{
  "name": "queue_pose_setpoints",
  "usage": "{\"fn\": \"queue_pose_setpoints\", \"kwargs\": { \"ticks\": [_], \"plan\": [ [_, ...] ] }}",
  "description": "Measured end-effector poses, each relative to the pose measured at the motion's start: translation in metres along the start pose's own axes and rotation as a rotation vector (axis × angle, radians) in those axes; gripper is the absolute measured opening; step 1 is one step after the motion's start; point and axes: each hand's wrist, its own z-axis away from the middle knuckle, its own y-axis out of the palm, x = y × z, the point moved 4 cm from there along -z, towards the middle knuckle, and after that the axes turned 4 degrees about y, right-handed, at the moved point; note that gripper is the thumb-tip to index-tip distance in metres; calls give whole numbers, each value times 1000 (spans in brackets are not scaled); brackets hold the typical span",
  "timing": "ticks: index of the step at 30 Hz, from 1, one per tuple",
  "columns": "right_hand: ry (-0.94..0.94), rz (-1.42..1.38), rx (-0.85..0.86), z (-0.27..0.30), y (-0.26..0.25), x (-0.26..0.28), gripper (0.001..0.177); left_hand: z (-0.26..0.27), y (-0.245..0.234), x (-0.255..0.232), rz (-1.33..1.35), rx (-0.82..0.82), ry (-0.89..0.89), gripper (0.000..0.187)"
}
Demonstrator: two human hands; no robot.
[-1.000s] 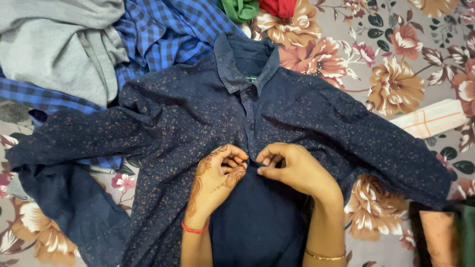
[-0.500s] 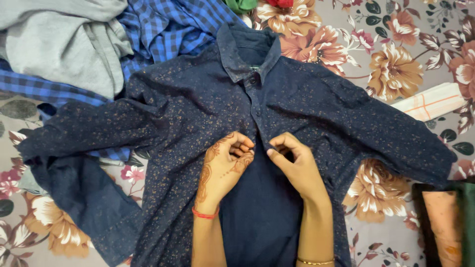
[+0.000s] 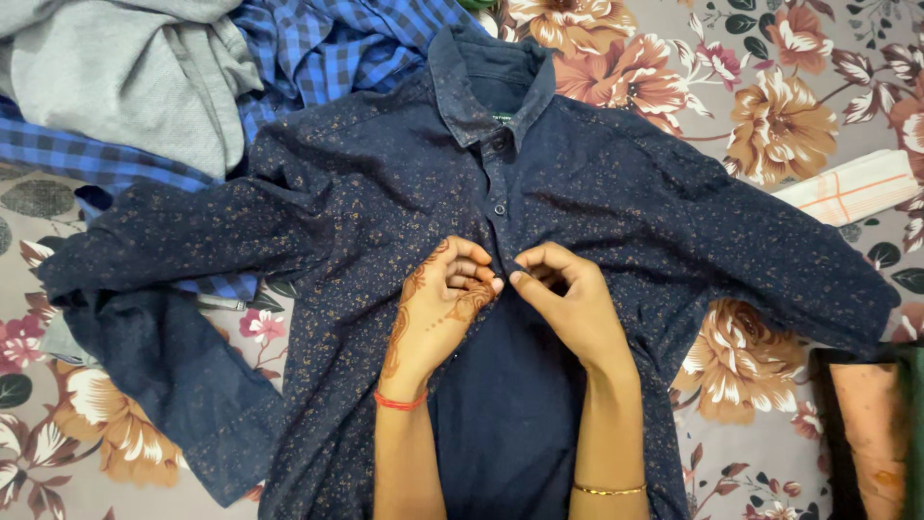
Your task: The person folds a light-colored striped shirt and then begins buttoning a dark-patterned long-sleeve shirt on a bed.
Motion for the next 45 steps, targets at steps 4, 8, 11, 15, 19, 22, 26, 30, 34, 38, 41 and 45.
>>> {"fn": "queue_pose_setpoints", "kwargs": {
  "ticks": [4,8,11,15,19,22,26,30,34,38,41,45],
  "plan": [
    [3,13,6,1,1,4,11,0,0,1,7,-1,-6,26],
    [-17,-20,42,2,0,5,10,0,-1,2,24,-9,-35,27],
    [-70,-82,81,1,-3,3,12,-1,0,1,10,-26,-42,29],
    [-64,-79,95,-2,-2,2,13,-2,-3,-2,-28,-68,-44,29],
    [-51,27,110,1,-1,9,7,-4,-5,-3,-43,-109,-69,28],
    [-72,10,121,1,1,13,8,-4,-5,-1,-29,-112,-71,27],
    [-55,25,96,-1,4,12,10,-5,-6,2,-15,-95,-45,26],
    [-44,28,78,-2,5,12,10,-5,-8,2,9,-30,-9,24],
    [-83,36,92,-4,5,13,10,-4,-6,1,-25,-7,-18,27],
    [-14,64,86,-6,5,6,11,-2,-6,1,-130,-19,12,25],
    [-32,70,91,-3,5,5,11,-2,-5,6,-104,-15,3,23],
    [-29,67,121,-5,7,4,14,-6,-4,11,-189,-25,22,26]
  ]
}}
